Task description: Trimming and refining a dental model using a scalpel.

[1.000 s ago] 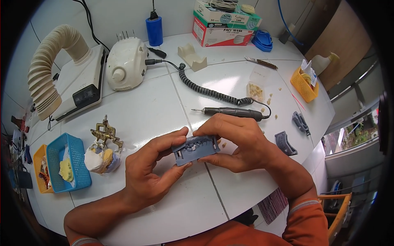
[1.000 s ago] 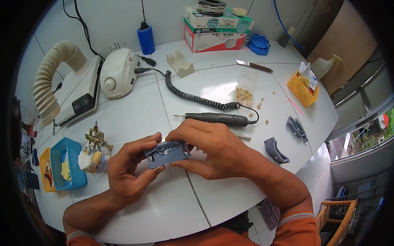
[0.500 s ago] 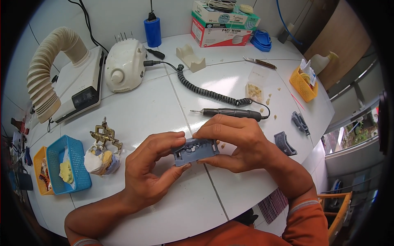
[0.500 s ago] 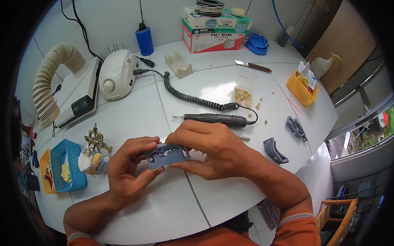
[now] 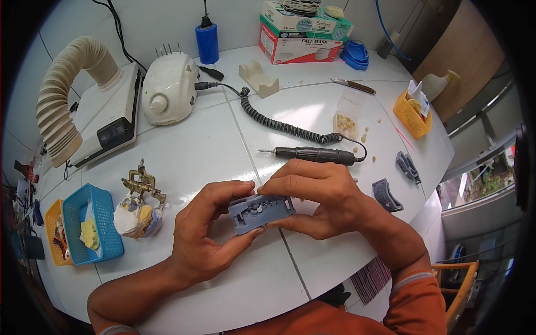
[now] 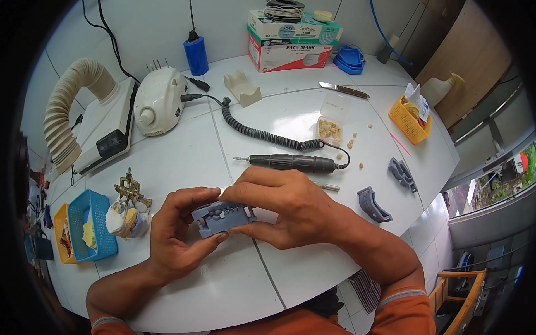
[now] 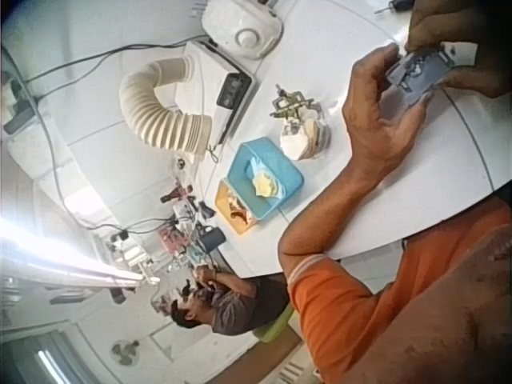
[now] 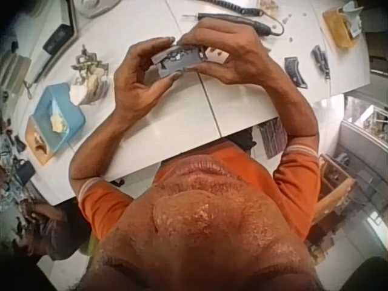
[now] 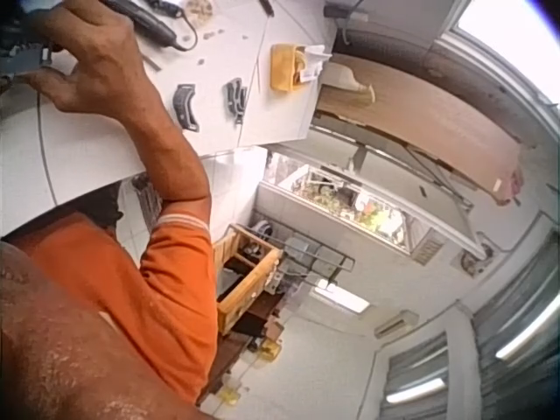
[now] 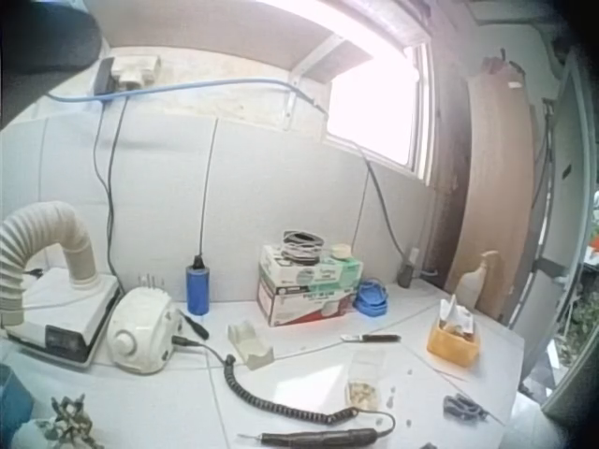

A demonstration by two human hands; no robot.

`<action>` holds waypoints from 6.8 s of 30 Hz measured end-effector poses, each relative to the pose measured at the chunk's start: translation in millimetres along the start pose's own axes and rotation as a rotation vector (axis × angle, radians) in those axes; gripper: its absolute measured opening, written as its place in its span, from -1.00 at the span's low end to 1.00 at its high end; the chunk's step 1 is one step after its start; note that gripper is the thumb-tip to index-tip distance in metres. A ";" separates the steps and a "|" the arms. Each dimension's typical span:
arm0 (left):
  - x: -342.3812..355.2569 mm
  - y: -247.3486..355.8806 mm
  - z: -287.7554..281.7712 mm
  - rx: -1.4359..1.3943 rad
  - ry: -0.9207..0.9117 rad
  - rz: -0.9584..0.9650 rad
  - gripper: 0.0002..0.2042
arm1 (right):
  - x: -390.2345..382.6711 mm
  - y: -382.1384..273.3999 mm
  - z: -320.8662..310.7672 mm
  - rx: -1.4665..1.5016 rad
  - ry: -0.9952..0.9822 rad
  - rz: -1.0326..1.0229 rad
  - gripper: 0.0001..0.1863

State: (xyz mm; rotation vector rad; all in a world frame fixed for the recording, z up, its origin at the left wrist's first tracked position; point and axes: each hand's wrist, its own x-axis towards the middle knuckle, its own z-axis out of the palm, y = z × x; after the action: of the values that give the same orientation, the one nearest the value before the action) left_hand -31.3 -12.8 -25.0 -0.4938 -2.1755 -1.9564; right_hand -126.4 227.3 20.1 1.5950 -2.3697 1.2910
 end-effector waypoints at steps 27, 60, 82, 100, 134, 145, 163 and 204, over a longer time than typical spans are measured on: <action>1.6 -2.9 -3.0 0.088 -0.053 0.080 -0.47 | 0.1 -0.2 2.1 -0.029 0.014 0.015 -0.50; -2.0 1.2 -3.2 -0.172 -0.069 -0.189 -0.46 | -6.3 -2.5 28.5 0.591 0.068 0.459 -0.57; 10.3 2.8 -7.9 -0.279 0.058 -0.266 -0.62 | -6.3 -10.6 5.0 0.658 0.140 0.319 -0.78; 10.6 -5.2 -7.1 -0.262 0.050 -0.266 -0.77 | -136.5 -56.4 61.0 0.516 0.813 0.165 -0.65; 7.1 37.8 35.3 -0.041 -0.360 -0.272 -0.54 | -135.6 -55.3 48.2 0.697 0.818 0.273 -0.72; 45.6 11.7 78.6 -0.032 -0.467 -0.260 -0.62 | -136.7 -44.9 31.0 0.784 0.793 0.410 -0.71; 43.3 -2.7 73.8 0.076 -0.387 -0.005 -0.63 | -108.8 -49.6 25.8 0.187 0.718 0.574 -0.68; 41.9 1.5 72.1 0.093 -0.455 -0.123 -0.68 | -110.7 -49.8 34.7 0.407 0.843 0.674 -0.71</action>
State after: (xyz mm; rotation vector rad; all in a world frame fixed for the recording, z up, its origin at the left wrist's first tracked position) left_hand -63.3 63.9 -17.9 -0.8832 -2.6068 -1.9389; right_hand -20.1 283.3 -19.0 0.0660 -2.1456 2.0831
